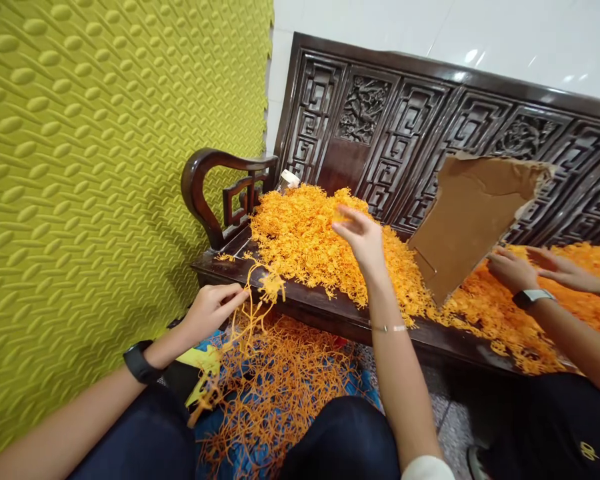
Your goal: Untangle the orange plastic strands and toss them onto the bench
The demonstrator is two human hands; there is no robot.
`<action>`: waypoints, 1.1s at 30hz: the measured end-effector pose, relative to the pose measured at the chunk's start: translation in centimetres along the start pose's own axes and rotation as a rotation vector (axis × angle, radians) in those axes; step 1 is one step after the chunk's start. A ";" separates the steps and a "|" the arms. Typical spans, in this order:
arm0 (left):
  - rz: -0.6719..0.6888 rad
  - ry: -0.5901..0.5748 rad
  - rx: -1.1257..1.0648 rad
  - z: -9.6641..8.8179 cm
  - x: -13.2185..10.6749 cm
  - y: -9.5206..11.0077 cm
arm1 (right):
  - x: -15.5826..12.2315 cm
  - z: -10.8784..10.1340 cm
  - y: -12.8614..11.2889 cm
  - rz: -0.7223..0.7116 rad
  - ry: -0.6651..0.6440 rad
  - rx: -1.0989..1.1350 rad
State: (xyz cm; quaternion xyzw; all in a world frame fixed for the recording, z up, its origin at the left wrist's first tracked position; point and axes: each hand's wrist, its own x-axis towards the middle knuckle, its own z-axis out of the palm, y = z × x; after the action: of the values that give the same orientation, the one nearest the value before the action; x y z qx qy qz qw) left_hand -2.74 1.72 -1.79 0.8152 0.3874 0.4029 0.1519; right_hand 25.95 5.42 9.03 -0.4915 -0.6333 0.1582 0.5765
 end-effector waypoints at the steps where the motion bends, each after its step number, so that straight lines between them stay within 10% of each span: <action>1: -0.014 0.014 -0.003 0.0 0.0 0.2 | 1.2 0.7 0.2 -0.013 -0.006 -0.013; 4: -0.052 0.046 -0.015 0.1 0.1 0.7 | 2.1 2.5 0.3 -0.017 -0.094 -0.091; 9: -0.039 0.048 -0.055 -0.1 0.2 0.9 | -3.1 4.6 -1.0 -0.074 -0.724 -0.021; 12: -0.025 0.035 -0.064 -0.1 0.3 0.8 | -5.4 5.3 -1.8 -0.091 -0.852 0.032; 24: -0.081 -0.057 -0.112 -1.0 0.1 0.4 | -4.6 4.2 -0.8 0.030 -0.394 0.069; 33: -0.116 0.016 -0.259 -0.4 0.2 1.0 | -4.2 3.8 -1.0 -0.095 0.184 0.187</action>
State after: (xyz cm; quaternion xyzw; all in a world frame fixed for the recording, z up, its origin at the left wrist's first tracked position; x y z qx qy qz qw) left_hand -2.49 1.20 -0.92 0.7618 0.3799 0.4465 0.2756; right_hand 21.49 2.95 6.27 -0.4175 -0.5825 0.1433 0.6825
